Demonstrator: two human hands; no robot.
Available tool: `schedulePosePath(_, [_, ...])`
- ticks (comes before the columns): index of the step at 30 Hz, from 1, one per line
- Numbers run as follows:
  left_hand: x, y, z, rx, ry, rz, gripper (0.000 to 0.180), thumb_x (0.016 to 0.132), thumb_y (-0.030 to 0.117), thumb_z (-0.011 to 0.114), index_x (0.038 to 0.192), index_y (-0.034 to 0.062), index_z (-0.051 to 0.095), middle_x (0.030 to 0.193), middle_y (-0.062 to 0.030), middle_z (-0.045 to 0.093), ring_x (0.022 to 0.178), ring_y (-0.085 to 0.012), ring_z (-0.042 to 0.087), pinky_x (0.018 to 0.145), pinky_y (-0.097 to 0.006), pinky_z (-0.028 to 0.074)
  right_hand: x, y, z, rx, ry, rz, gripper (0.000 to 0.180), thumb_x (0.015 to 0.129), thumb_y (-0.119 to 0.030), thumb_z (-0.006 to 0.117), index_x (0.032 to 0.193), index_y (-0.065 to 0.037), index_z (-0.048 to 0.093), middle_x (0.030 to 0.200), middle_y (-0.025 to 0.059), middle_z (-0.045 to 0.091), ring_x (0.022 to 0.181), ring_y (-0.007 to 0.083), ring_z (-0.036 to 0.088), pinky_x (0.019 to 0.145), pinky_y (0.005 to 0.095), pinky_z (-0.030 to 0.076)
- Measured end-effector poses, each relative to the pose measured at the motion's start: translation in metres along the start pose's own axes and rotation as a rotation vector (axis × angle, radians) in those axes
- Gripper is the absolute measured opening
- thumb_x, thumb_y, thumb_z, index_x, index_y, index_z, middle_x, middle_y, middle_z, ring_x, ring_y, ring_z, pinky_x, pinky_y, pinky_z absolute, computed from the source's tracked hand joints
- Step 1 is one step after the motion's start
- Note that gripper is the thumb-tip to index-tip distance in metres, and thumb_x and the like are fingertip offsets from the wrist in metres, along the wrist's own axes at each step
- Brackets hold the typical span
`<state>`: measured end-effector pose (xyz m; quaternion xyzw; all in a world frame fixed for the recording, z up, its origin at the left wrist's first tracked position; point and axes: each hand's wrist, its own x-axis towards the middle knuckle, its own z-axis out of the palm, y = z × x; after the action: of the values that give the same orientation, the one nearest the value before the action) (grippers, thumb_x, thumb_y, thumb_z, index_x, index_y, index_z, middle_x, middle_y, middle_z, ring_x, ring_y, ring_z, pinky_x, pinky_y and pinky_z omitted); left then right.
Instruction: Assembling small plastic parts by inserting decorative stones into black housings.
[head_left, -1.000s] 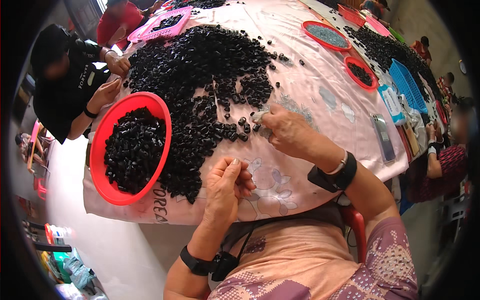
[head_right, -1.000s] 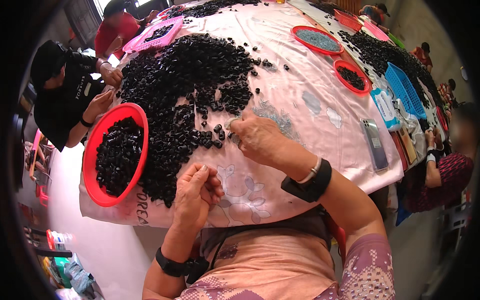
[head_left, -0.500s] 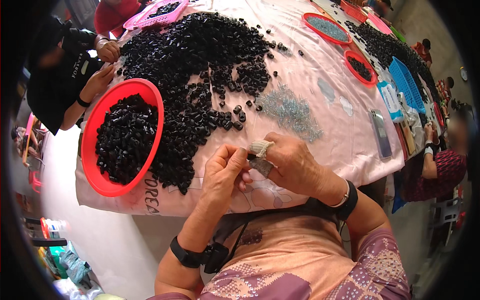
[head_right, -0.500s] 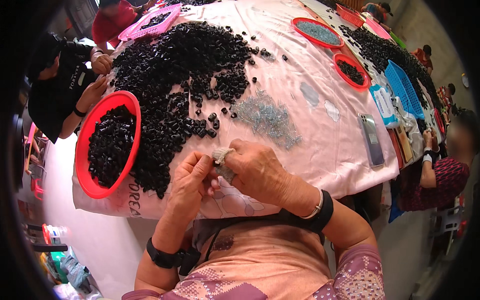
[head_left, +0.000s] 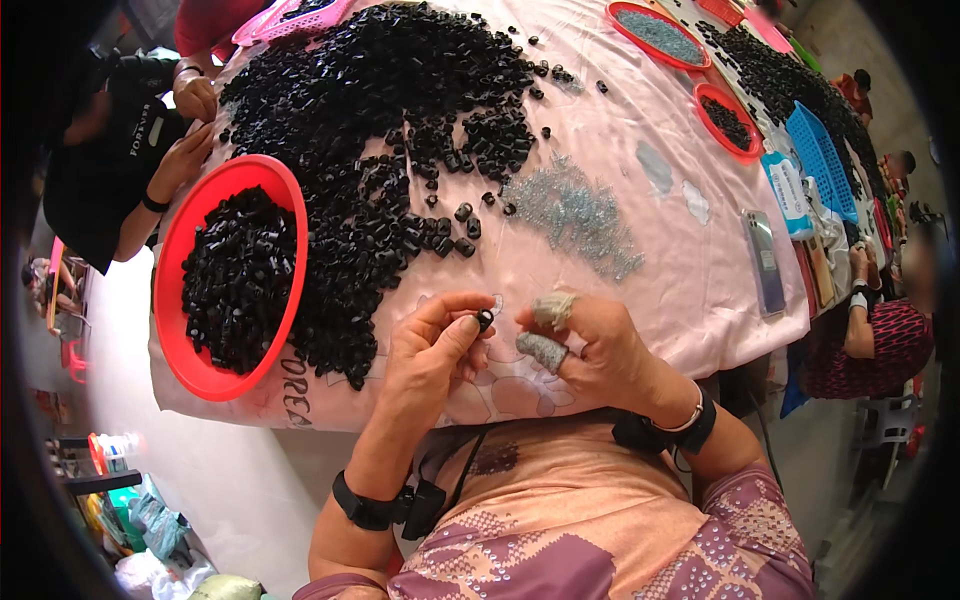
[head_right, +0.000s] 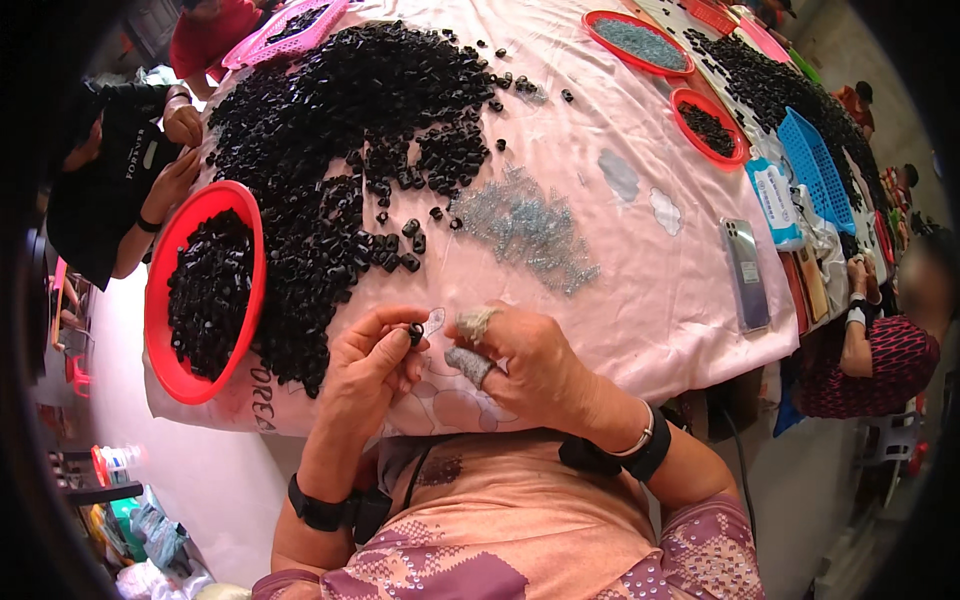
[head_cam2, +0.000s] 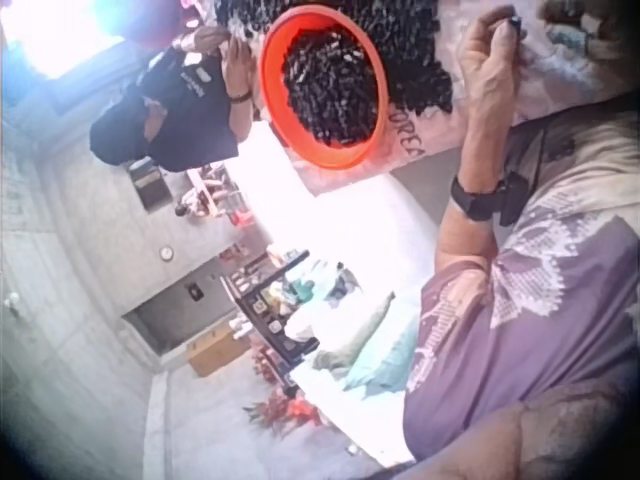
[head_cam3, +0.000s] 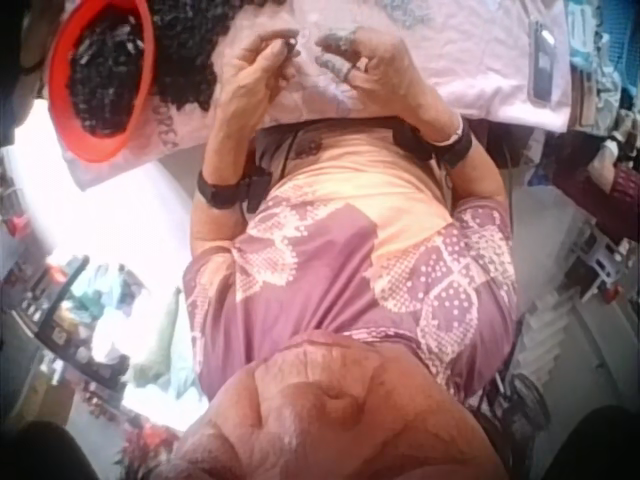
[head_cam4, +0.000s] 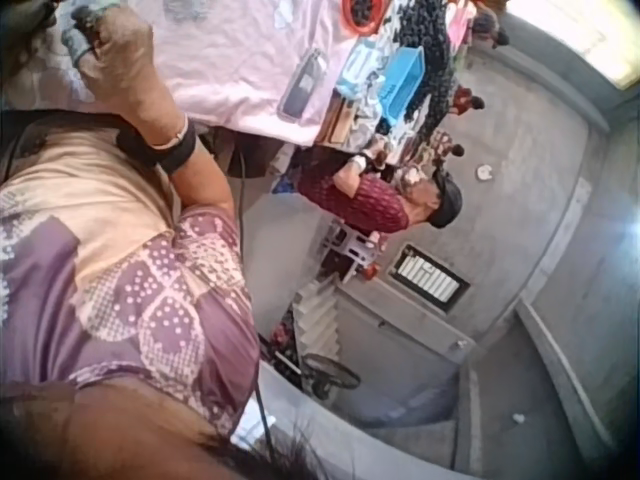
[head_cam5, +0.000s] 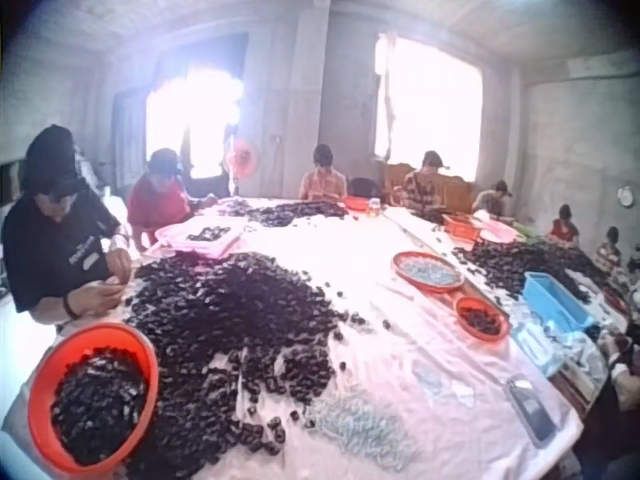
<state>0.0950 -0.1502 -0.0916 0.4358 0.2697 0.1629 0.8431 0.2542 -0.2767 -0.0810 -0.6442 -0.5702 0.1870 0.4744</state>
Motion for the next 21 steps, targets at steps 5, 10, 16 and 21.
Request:
schedulePosePath(5, [-0.001, -0.005, -0.004, 0.042, 0.012, 0.009, 0.017, 0.095, 0.012, 0.054, 0.108, 0.0029, 0.061, 0.086, -0.0041, 0.062, 0.062, -0.0054, 0.055, 0.048, -0.015, 0.038, -0.002, 0.003, -0.009, -0.175, -0.071, -0.015, 0.016, 0.080, -0.009, 0.068, 0.094, -0.003, 0.065, 0.075, 0.0137, 0.059, 0.068, 0.0299, 0.061, 0.059, 0.0361, 0.049])
schedulePosePath(10, [-0.002, 0.001, -0.004, 0.074, 0.019, -0.022, 0.015, 0.094, 0.011, 0.055, 0.105, 0.0024, 0.062, 0.085, -0.0030, 0.063, 0.063, -0.0050, 0.056, 0.050, -0.014, 0.041, 0.022, 0.000, -0.024, -0.375, -0.028, 0.084, 0.014, 0.082, -0.012, 0.065, 0.094, -0.004, 0.063, 0.082, 0.0148, 0.056, 0.069, 0.0324, 0.060, 0.061, 0.0392, 0.049])
schedulePosePath(16, [-0.001, 0.003, -0.004, 0.051, -0.008, -0.051, 0.018, 0.095, 0.013, 0.056, 0.107, 0.0014, 0.061, 0.086, -0.0012, 0.061, 0.069, -0.0051, 0.056, 0.058, -0.017, 0.045, 0.068, 0.022, -0.019, -0.606, -0.060, 0.072, 0.018, 0.080, -0.008, 0.062, 0.098, -0.006, 0.064, 0.084, 0.0143, 0.054, 0.073, 0.0335, 0.059, 0.065, 0.0425, 0.048])
schedulePosePath(21, [-0.001, 0.005, -0.006, 0.057, -0.024, -0.050, 0.018, 0.095, 0.014, 0.056, 0.107, 0.0011, 0.060, 0.080, -0.0002, 0.060, 0.068, -0.0047, 0.055, 0.058, -0.017, 0.045, 0.079, 0.029, -0.012, -0.723, -0.125, 0.098, 0.009, 0.077, -0.007, 0.057, 0.085, -0.004, 0.058, 0.092, 0.0184, 0.052, 0.078, 0.0373, 0.061, 0.069, 0.0451, 0.051])
